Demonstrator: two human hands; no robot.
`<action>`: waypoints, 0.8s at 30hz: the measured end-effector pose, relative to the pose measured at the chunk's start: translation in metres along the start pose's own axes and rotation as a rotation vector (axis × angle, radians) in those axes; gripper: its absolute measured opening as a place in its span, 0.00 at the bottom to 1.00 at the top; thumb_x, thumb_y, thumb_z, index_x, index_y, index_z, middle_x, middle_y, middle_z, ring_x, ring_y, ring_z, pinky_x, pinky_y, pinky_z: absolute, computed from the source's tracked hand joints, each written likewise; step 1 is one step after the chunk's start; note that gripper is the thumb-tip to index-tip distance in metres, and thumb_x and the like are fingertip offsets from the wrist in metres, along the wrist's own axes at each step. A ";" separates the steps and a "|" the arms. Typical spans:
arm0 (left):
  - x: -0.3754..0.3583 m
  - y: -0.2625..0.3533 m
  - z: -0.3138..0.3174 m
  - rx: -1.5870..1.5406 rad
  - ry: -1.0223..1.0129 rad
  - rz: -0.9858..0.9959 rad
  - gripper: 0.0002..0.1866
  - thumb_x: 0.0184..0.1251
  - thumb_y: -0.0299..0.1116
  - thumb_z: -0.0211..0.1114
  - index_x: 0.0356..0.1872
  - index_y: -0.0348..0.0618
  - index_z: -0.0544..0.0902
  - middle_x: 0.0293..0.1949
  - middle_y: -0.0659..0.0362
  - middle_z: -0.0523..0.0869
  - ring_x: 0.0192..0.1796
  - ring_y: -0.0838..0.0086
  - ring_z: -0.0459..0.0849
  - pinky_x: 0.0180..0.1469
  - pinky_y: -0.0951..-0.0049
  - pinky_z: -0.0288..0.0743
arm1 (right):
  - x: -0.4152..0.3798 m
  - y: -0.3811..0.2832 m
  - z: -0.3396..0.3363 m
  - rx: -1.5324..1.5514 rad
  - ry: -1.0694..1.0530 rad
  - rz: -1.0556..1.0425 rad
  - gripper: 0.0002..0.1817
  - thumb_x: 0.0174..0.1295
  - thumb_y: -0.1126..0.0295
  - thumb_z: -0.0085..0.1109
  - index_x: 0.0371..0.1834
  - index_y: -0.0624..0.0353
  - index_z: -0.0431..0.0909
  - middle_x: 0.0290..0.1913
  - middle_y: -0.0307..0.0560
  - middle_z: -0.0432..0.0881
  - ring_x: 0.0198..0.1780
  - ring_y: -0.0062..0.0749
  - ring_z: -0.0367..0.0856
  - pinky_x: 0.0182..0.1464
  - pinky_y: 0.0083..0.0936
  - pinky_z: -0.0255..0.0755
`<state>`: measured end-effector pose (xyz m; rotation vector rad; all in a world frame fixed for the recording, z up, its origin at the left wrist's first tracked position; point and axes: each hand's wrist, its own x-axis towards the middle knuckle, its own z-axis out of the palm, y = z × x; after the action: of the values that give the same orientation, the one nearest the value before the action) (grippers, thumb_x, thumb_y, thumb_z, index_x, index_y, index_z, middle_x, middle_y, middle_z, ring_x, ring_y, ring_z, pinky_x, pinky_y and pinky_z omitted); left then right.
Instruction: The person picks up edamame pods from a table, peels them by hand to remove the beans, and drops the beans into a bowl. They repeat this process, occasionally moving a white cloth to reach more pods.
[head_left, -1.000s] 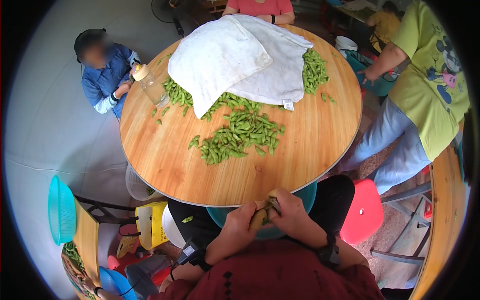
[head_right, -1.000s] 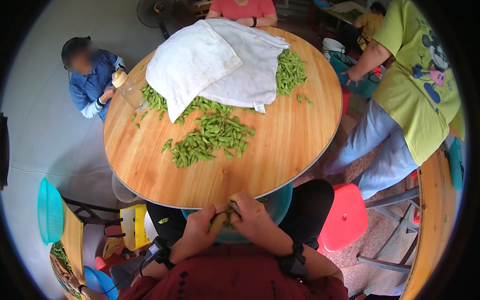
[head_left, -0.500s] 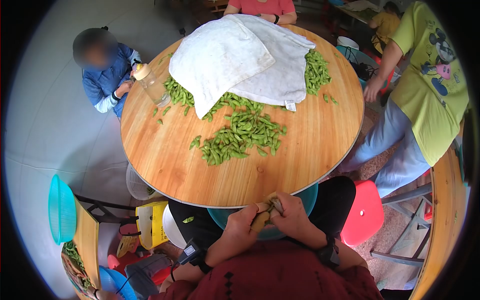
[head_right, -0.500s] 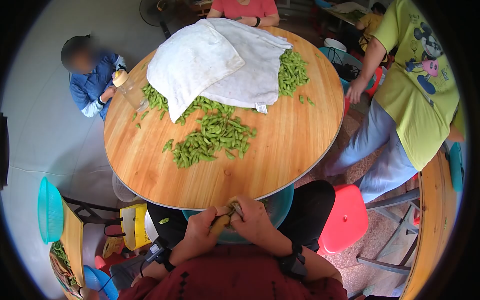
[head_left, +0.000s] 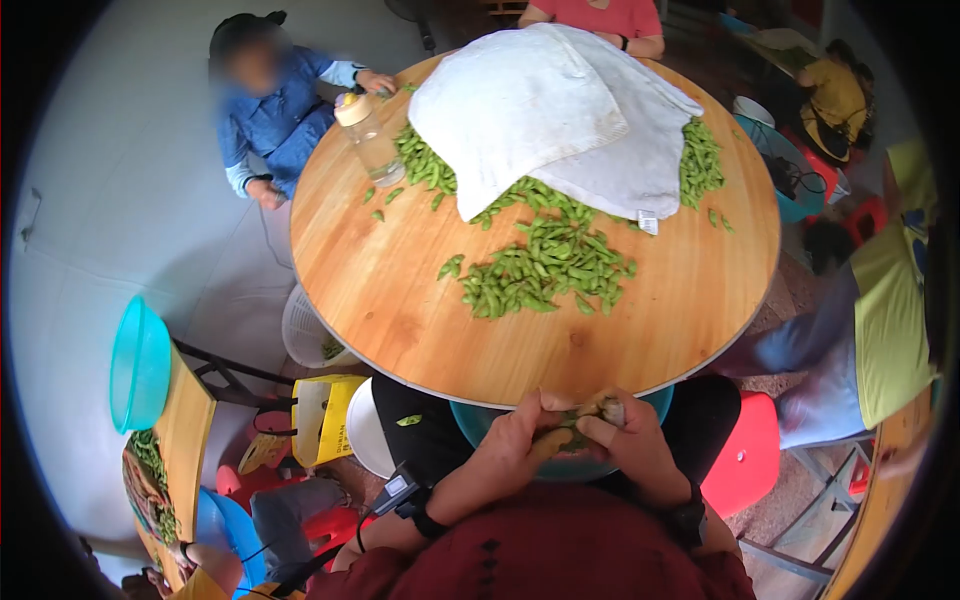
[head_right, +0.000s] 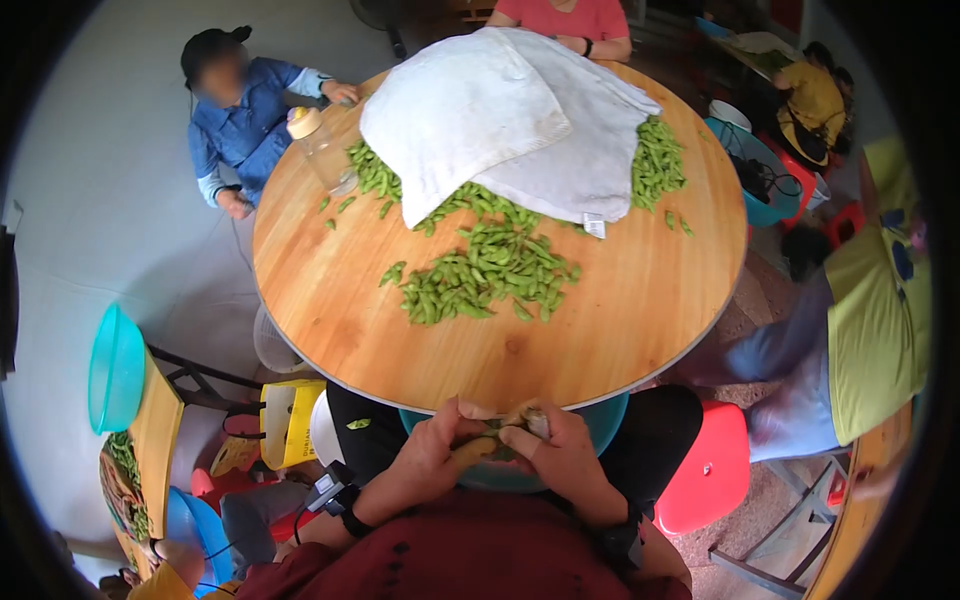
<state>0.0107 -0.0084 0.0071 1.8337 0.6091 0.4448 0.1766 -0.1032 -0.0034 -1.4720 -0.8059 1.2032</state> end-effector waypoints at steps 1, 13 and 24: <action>-0.003 -0.001 -0.002 -0.049 0.009 -0.077 0.12 0.65 0.23 0.61 0.49 0.37 0.76 0.37 0.51 0.87 0.43 0.65 0.87 0.45 0.72 0.78 | -0.001 0.001 0.000 0.116 -0.027 -0.021 0.05 0.62 0.74 0.61 0.36 0.63 0.76 0.21 0.37 0.76 0.20 0.16 0.71 0.22 0.17 0.64; -0.009 -0.013 -0.002 0.294 0.138 0.143 0.05 0.63 0.28 0.62 0.36 0.38 0.79 0.28 0.48 0.81 0.32 0.54 0.82 0.33 0.62 0.76 | 0.001 -0.009 0.016 -0.477 0.143 -0.502 0.06 0.59 0.74 0.62 0.36 0.66 0.80 0.33 0.49 0.81 0.32 0.33 0.80 0.37 0.24 0.73; 0.012 -0.012 -0.005 0.346 -0.096 0.564 0.08 0.52 0.24 0.69 0.33 0.40 0.79 0.25 0.55 0.79 0.27 0.61 0.80 0.28 0.65 0.74 | 0.000 0.009 -0.005 0.584 -0.216 0.192 0.05 0.67 0.73 0.54 0.40 0.61 0.79 0.26 0.38 0.78 0.21 0.16 0.70 0.21 0.14 0.60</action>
<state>0.0155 0.0060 -0.0021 2.3461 0.0904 0.6454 0.1808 -0.1069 -0.0126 -0.9618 -0.3986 1.5981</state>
